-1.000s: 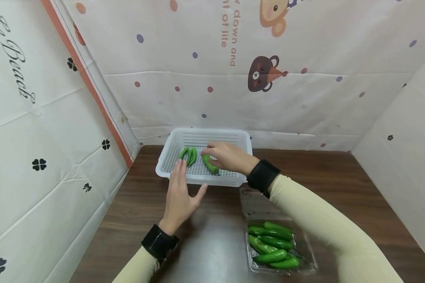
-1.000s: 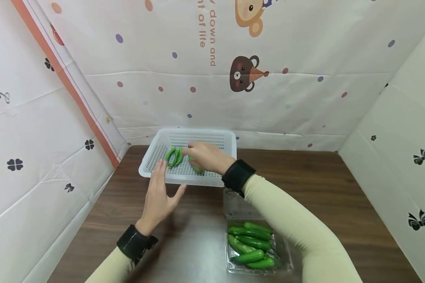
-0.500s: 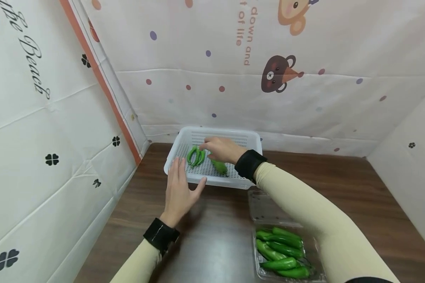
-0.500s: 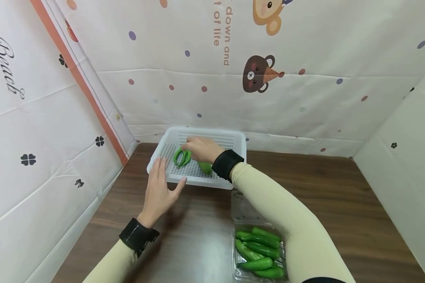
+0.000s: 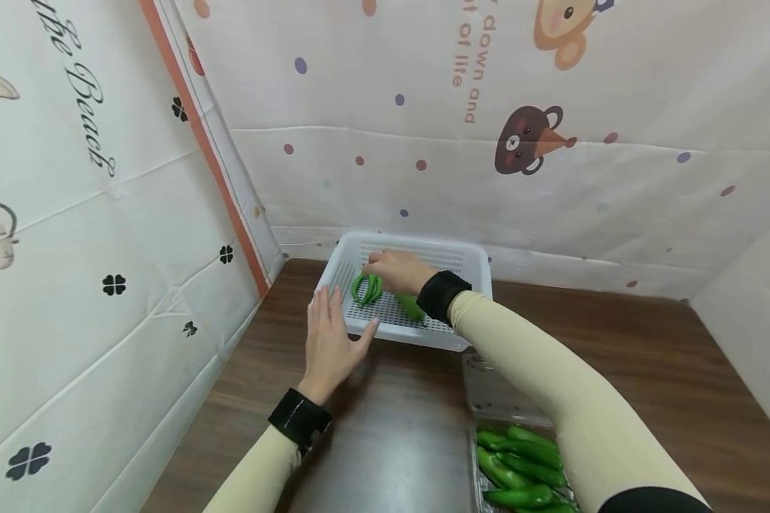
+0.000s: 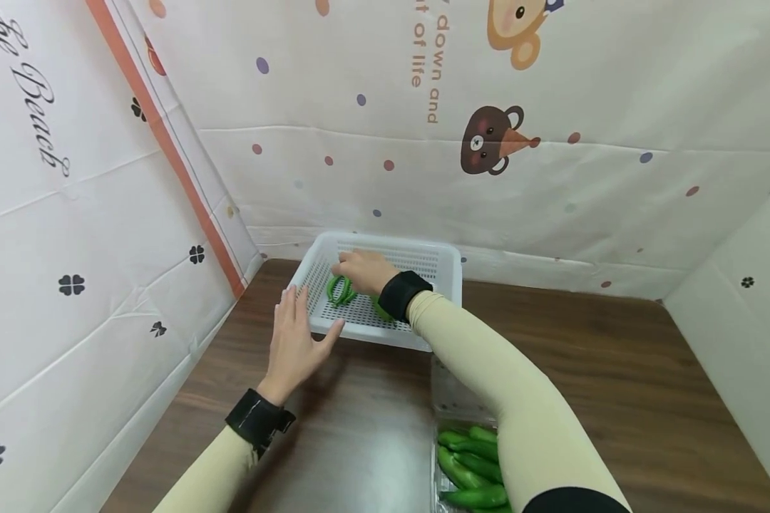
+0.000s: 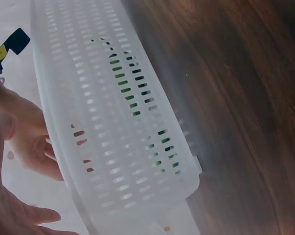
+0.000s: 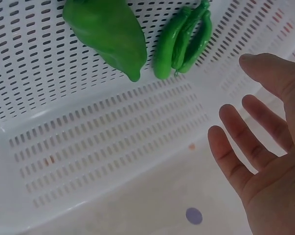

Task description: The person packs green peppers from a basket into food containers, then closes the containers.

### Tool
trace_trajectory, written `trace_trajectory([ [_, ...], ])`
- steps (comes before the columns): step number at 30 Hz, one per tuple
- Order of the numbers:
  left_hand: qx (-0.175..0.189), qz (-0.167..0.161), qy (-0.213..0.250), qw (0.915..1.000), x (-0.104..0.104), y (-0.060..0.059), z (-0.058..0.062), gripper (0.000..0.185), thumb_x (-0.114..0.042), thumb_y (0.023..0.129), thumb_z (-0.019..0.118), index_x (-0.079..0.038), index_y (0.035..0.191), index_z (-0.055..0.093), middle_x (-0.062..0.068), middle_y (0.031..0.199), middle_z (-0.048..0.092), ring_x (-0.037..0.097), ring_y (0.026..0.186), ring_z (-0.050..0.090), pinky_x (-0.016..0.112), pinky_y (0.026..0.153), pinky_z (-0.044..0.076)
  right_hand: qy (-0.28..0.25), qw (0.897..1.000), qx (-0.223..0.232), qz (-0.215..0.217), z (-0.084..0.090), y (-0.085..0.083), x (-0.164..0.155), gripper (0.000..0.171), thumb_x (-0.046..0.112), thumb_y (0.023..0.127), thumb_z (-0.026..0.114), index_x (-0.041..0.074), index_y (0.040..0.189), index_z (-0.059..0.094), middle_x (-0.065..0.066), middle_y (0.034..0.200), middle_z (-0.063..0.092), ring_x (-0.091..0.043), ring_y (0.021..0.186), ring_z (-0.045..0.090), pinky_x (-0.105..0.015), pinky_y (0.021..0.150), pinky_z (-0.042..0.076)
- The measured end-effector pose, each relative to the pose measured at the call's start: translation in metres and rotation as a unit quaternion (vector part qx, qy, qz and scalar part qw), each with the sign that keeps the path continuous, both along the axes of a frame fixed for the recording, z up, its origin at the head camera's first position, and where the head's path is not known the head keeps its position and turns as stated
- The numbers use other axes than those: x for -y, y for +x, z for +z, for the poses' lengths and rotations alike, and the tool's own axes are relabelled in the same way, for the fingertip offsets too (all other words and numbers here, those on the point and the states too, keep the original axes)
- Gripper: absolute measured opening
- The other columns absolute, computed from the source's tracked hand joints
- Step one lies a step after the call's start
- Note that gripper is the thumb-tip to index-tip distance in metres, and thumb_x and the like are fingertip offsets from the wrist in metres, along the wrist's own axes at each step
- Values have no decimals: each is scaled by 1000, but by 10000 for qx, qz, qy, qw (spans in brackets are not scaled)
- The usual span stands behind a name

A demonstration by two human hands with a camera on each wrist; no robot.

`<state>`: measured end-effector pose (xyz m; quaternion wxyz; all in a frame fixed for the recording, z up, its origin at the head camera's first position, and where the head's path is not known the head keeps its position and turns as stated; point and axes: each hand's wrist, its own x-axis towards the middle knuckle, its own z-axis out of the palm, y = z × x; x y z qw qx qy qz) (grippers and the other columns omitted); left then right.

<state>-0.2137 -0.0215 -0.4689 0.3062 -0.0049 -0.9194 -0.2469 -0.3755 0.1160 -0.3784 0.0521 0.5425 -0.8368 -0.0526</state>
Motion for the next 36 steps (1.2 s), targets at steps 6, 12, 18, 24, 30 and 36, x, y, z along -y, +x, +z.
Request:
trace_trajectory([
  [6, 503, 143, 45, 9986, 3, -3, -2, 97, -61, 94, 63, 7, 156, 33, 35, 161, 24, 46, 153, 17, 61, 124, 16, 102, 9998, -145, 46, -9, -8, 10, 39, 1, 92, 73, 16, 128, 71, -7, 124, 67, -26, 102, 65, -37, 86, 57],
  [12, 747, 222, 108, 9969, 5, -5, -4, 96, -62, 95, 61, 7, 156, 32, 35, 162, 22, 46, 154, 14, 61, 124, 14, 183, 9998, -85, -62, -19, -17, 20, 42, 1, 95, 70, 17, 134, 68, -7, 132, 66, -29, 112, 64, -40, 93, 56],
  [18, 857, 306, 144, 9957, 4, -6, -7, 95, -62, 97, 58, 7, 156, 31, 35, 162, 22, 46, 154, 13, 60, 124, 13, 252, 9995, -164, -62, -32, -23, 29, 42, -1, 94, 71, 16, 132, 70, -7, 131, 67, -26, 115, 65, -39, 97, 55],
  [24, 721, 396, 178, 9965, 3, -6, -12, 95, -61, 96, 61, 7, 155, 33, 35, 161, 25, 46, 154, 16, 59, 124, 15, 412, 9984, -380, 68, -48, -30, 35, 40, -1, 95, 68, 16, 131, 70, -7, 128, 68, -26, 111, 67, -38, 96, 56],
  [30, 486, 429, 191, 9977, 1, -6, -15, 95, -61, 94, 64, 8, 153, 37, 36, 158, 30, 48, 152, 21, 61, 123, 19, 169, 9994, -303, 72, -58, -38, 35, 38, -4, 94, 69, 11, 129, 71, -10, 123, 69, -26, 110, 68, -37, 95, 56],
  [36, 516, 489, 105, 9974, 2, -6, -16, 94, -62, 93, 63, 7, 152, 39, 35, 158, 31, 48, 151, 23, 60, 123, 19, 12, 9992, -349, 213, -64, -44, 38, 36, -4, 95, 68, 9, 128, 71, -13, 124, 69, -28, 110, 68, -39, 95, 57],
])
